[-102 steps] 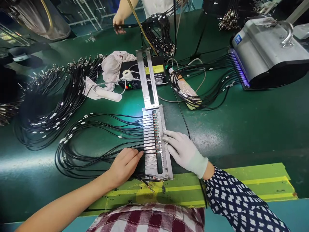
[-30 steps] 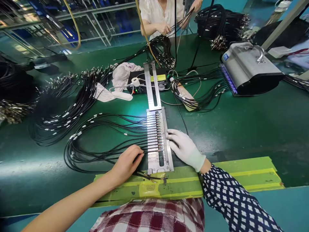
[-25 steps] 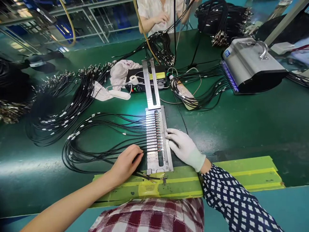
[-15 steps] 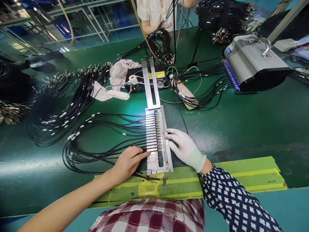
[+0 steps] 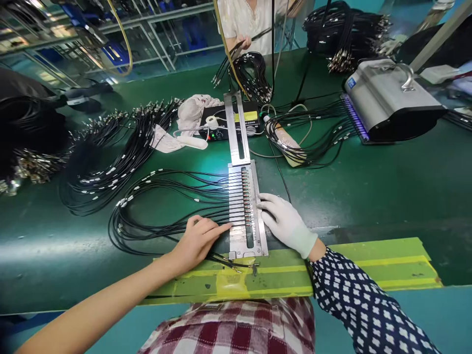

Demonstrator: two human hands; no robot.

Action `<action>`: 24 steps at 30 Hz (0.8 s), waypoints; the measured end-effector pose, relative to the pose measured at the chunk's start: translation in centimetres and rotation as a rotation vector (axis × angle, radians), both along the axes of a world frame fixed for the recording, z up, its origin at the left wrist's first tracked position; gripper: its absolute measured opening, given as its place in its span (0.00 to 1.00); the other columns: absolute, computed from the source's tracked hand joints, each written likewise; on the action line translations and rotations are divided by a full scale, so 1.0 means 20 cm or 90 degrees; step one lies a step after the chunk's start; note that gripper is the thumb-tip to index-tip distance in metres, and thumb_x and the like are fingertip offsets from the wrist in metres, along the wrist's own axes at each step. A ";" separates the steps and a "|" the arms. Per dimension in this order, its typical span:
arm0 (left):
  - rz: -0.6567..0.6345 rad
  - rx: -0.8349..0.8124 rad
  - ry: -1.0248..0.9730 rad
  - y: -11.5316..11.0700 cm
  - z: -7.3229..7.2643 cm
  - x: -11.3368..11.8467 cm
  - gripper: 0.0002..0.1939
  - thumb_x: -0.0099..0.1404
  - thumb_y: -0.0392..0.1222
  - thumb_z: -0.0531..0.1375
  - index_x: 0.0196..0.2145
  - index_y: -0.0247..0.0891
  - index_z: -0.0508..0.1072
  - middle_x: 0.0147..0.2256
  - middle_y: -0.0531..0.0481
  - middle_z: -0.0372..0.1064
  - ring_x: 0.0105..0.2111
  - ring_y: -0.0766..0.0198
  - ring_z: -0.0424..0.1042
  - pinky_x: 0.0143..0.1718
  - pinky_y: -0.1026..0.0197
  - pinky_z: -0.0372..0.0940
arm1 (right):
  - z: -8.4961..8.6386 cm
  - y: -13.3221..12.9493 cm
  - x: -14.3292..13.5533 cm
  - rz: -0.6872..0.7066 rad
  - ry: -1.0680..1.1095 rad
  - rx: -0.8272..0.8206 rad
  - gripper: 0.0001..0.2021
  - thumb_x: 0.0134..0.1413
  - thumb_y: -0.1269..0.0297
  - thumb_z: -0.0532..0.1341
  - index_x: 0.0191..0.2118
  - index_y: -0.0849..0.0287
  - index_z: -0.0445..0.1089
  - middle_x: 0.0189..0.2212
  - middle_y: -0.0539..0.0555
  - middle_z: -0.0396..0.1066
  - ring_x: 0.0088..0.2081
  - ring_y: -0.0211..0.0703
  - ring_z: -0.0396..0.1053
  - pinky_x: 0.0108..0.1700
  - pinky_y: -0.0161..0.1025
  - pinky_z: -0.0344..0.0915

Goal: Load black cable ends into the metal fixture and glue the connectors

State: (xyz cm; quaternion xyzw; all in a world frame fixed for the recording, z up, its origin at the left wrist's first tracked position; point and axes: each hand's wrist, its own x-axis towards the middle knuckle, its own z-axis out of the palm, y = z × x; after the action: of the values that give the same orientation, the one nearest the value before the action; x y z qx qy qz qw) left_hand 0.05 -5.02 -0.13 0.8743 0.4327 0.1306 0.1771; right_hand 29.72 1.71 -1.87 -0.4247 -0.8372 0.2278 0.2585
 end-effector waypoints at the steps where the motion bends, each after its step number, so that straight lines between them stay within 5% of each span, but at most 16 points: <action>1: 0.001 -0.021 0.006 -0.03 0.02 -0.01 0.18 0.74 0.32 0.47 0.57 0.41 0.65 0.39 0.48 0.68 0.41 0.61 0.63 0.49 0.50 0.50 | 0.00 -0.01 0.00 0.001 -0.003 0.005 0.13 0.68 0.61 0.53 0.52 0.56 0.70 0.59 0.58 0.66 0.59 0.53 0.65 0.61 0.55 0.65; 5: 0.009 -0.156 0.027 -0.12 0.07 -0.05 0.06 0.73 0.37 0.52 0.42 0.39 0.68 0.39 0.49 0.67 0.41 0.59 0.63 0.47 0.53 0.53 | -0.01 -0.02 0.00 0.001 -0.001 0.015 0.14 0.68 0.61 0.53 0.53 0.55 0.70 0.60 0.58 0.66 0.60 0.53 0.64 0.62 0.55 0.64; 10: 0.058 -0.270 0.021 -0.12 0.10 -0.06 0.07 0.71 0.33 0.51 0.35 0.39 0.65 0.37 0.50 0.64 0.39 0.60 0.62 0.42 0.56 0.57 | 0.00 -0.02 0.00 -0.001 -0.003 0.014 0.14 0.68 0.61 0.53 0.52 0.55 0.70 0.59 0.58 0.66 0.59 0.52 0.65 0.61 0.54 0.65; 18: 0.153 -0.320 -0.178 -0.05 0.10 -0.06 0.04 0.70 0.38 0.54 0.37 0.39 0.67 0.34 0.52 0.66 0.34 0.64 0.65 0.36 0.63 0.61 | 0.01 -0.02 0.00 -0.005 -0.001 0.000 0.14 0.68 0.61 0.53 0.52 0.55 0.71 0.59 0.58 0.67 0.59 0.53 0.66 0.60 0.56 0.66; 24: 0.086 -0.491 -0.207 -0.07 0.12 -0.05 0.03 0.64 0.33 0.62 0.32 0.37 0.74 0.31 0.51 0.70 0.30 0.66 0.69 0.32 0.65 0.64 | 0.01 -0.01 0.00 -0.001 0.017 0.000 0.13 0.67 0.62 0.53 0.51 0.54 0.71 0.58 0.58 0.67 0.59 0.54 0.66 0.60 0.56 0.67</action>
State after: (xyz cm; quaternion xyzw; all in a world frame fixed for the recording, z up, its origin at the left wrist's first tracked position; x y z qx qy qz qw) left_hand -0.90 -6.36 2.20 0.6817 0.4725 0.1066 0.5483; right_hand 29.63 1.47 -1.58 -0.4225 -0.8332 0.2333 0.2698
